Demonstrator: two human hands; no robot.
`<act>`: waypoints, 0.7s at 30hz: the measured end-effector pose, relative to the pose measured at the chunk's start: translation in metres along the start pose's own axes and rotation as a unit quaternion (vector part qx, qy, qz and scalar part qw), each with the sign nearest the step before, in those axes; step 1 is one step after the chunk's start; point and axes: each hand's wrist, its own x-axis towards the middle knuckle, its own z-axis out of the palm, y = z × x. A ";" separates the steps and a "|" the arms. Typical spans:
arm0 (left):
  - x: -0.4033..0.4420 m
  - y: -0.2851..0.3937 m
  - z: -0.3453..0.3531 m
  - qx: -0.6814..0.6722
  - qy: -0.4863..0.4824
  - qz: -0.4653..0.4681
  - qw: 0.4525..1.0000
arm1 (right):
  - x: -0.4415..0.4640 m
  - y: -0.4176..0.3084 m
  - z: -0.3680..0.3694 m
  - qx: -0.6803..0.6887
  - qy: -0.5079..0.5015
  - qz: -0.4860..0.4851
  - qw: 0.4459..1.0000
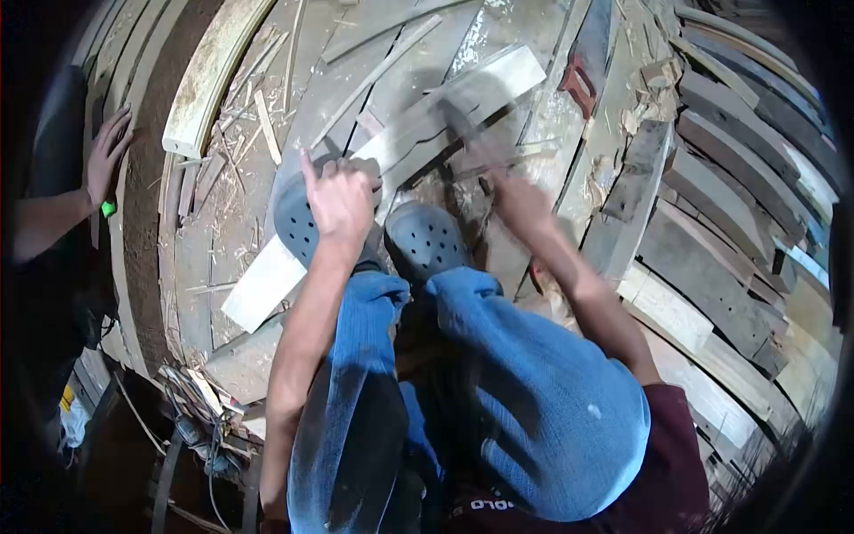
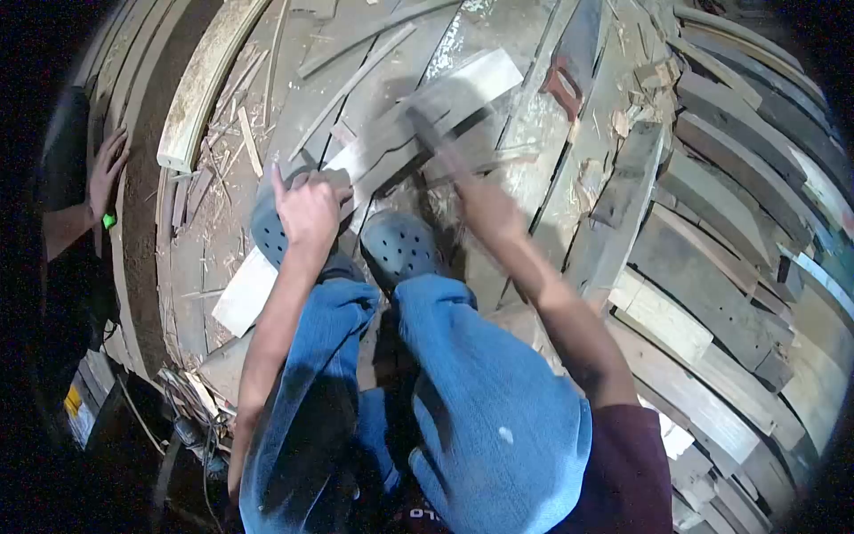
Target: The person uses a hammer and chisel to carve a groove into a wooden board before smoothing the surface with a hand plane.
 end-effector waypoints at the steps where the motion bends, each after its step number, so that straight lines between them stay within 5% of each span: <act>1: 0.000 -0.002 -0.001 0.010 -0.004 -0.002 1.000 | -0.002 -0.004 0.000 0.000 0.003 0.020 1.000; 3: 0.001 -0.003 0.006 0.016 0.011 -0.003 1.000 | -0.005 -0.021 -0.004 0.002 0.022 0.054 0.998; 4: 0.000 -0.004 0.007 0.017 0.002 0.001 1.000 | -0.029 -0.049 0.000 -0.080 0.026 -0.054 0.995; 8: 0.006 -0.002 0.003 0.001 0.046 0.004 0.999 | -0.027 -0.023 -0.006 -0.082 0.009 -0.103 0.991; 11: 0.002 -0.002 0.000 0.036 -0.021 -0.004 0.999 | -0.003 -0.006 -0.010 -0.044 0.075 0.011 0.996; 15: 0.003 -0.002 -0.002 0.023 -0.020 -0.008 1.000 | -0.044 -0.057 -0.002 -0.069 -0.050 -0.125 0.989; 18: -0.001 0.002 -0.003 0.015 -0.017 -0.010 1.000 | -0.004 -0.010 -0.029 -0.002 0.007 0.012 1.000; 21: 0.000 0.000 0.001 0.028 -0.005 -0.008 1.000 | -0.026 -0.050 -0.012 0.004 -0.004 -0.020 1.000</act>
